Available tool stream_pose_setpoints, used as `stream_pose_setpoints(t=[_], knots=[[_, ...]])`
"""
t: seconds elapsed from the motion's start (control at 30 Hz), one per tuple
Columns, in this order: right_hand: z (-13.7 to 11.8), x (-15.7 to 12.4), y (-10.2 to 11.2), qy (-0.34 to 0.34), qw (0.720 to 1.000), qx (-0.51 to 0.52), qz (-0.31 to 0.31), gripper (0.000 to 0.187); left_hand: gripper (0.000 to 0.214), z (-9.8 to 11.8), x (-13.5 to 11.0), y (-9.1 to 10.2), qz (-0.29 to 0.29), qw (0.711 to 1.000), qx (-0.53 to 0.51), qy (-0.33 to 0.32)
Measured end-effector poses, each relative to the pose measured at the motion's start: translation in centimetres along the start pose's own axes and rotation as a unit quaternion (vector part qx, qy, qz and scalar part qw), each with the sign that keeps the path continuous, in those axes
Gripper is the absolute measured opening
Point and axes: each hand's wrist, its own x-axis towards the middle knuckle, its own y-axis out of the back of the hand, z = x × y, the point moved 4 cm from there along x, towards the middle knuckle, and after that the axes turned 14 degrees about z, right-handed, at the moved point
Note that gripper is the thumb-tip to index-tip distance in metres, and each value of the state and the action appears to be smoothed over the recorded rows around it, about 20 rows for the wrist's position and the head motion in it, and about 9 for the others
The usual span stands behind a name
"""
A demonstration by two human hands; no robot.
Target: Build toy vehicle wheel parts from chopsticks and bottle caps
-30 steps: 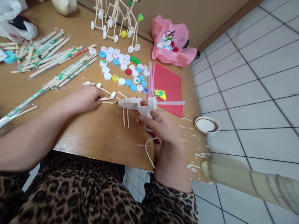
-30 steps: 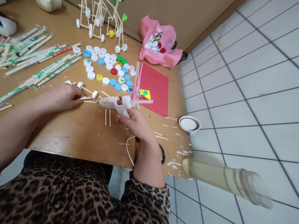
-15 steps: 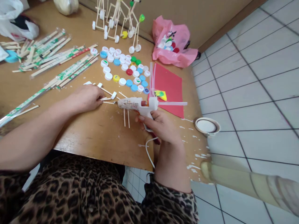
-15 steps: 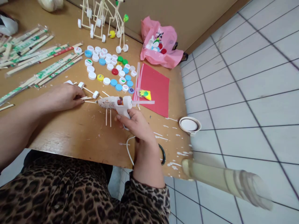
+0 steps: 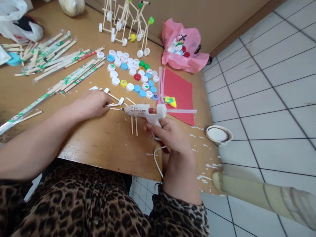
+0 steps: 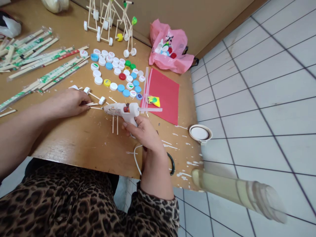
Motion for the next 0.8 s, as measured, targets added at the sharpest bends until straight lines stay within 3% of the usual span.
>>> stream_pose_setpoints(t=[0.23, 0.43, 0.8], knots=[[0.04, -0.18, 0.18, -0.003, 1.0, -0.017, 0.013, 0.02, 0.03, -0.1, 0.12, -0.16, 0.02, 1.0, 0.006, -0.02], [-0.09, -0.29, 0.07, -0.005, 1.0, -0.009, 0.017, 0.018, 0.029, -0.13, 0.09, -0.21, 0.007, 1.0, -0.009, 0.0], [0.29, -0.22, 0.51, -0.023, 0.999, 0.04, 0.029, 0.033, 0.029, -0.17, 0.11, -0.01, 0.003, 1.0, -0.012, -0.002]])
